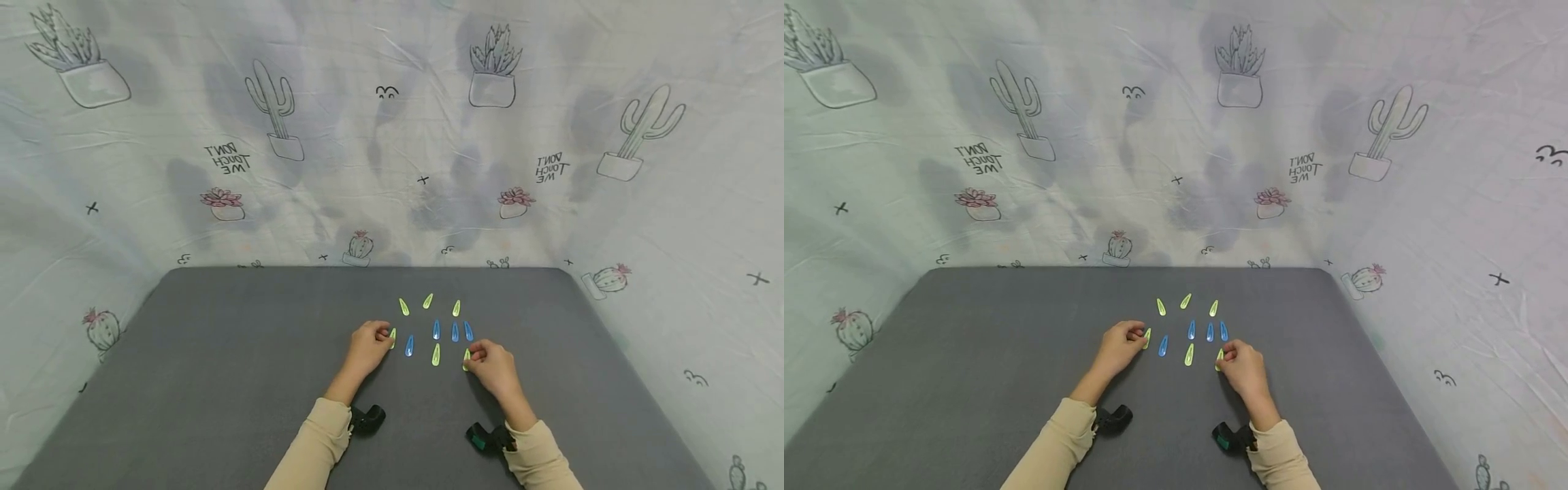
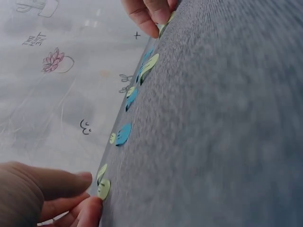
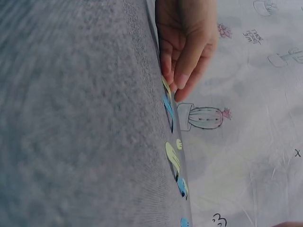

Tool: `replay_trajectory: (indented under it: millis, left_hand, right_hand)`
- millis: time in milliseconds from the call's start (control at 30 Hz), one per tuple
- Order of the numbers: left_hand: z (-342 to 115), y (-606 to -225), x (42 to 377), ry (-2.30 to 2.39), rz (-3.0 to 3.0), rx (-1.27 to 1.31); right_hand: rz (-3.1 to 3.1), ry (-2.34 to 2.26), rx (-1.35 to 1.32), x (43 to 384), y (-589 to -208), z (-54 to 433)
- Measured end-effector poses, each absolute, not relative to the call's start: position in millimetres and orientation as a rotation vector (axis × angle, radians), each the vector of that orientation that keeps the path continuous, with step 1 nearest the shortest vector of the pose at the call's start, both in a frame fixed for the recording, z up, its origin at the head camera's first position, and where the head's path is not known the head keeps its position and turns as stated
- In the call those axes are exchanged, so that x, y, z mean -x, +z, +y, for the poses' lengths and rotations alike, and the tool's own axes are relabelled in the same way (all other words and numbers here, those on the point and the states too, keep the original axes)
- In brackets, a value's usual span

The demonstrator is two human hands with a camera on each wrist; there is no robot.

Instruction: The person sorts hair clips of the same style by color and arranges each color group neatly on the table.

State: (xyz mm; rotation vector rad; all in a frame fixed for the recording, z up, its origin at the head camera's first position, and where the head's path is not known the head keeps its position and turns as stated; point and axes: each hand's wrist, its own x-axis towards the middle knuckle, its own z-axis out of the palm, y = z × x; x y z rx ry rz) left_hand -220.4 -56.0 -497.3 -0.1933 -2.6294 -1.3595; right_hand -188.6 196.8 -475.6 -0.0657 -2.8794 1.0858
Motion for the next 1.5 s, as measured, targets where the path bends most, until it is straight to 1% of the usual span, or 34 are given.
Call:
replay_trajectory:
  millis: [333, 667, 1033, 1333, 1500]
  left_hand:
    - [-44.8, -492.6, 222.1, -1.087, -2.713, 0.118]
    - [-39.8, -482.4, 222.3, -1.097, -2.770, 0.022]
    - [-44.9, -482.6, 224.2, -1.277, -2.732, -0.124]
    - [-59.8, -490.6, 225.2, -1.521, -2.656, -0.041]
    - [-68.4, -489.0, 223.5, -1.734, -2.569, -0.065]
  right_hand:
    - [-2.862, 1.067, 0.119, 189.4, -476.7, 194.5]
    - [-2.854, 1.263, 0.167, 189.5, -476.3, 196.4]
    - [-2.782, 1.526, 0.235, 189.9, -480.2, 200.0]
    - [-2.682, 1.763, 0.247, 191.3, -482.2, 201.6]
    - [-2.655, 1.805, 0.248, 191.4, -482.1, 202.4]
